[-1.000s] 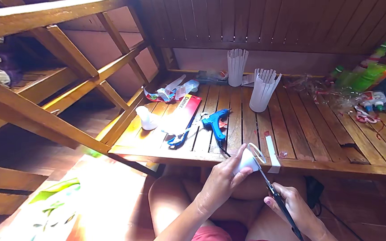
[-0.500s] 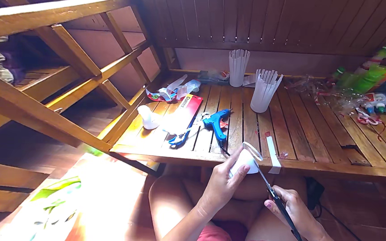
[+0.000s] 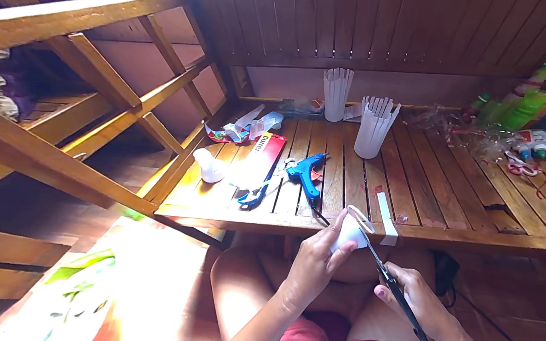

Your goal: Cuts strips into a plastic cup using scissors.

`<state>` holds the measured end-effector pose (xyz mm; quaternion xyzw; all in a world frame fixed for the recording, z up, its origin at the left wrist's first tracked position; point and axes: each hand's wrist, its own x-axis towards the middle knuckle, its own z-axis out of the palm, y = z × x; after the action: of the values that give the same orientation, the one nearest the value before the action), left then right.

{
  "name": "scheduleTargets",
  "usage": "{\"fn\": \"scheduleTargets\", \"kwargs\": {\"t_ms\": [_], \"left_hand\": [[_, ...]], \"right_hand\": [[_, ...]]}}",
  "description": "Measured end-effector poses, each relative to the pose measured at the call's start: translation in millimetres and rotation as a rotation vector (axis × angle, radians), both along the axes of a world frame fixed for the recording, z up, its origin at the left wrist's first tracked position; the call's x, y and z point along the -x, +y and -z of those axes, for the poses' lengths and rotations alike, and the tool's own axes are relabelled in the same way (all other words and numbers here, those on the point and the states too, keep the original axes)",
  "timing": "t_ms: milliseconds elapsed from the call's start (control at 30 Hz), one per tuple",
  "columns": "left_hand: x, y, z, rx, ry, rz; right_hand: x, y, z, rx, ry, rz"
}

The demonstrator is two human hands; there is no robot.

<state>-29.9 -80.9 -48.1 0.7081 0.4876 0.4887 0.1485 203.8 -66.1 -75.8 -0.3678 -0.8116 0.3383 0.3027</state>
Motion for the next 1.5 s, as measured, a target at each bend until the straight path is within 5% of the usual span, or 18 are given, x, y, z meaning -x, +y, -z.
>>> {"fn": "scheduleTargets", "kwargs": {"t_ms": [800, 1000, 1200, 1500], "left_hand": [[1.5, -0.2, -0.6, -0.043, -0.013, 0.026], [4.2, -6.4, -11.8, 0.361, -0.411, 0.196], [3.7, -7.0, -5.4, 0.184, -0.135, 0.156], [2.3, -7.9, -4.6, 0.137, -0.066, 0.086]], "right_hand": [[-0.7, -1.2, 6.6, -0.115, 0.077, 0.009], [-3.9, 0.0, 10.3, -0.099, 0.081, -0.031], [-8.0, 0.8, 4.4, -0.045, -0.040, -0.050], [-2.9, -1.5, 5.5, -0.098, -0.012, 0.007]]}}
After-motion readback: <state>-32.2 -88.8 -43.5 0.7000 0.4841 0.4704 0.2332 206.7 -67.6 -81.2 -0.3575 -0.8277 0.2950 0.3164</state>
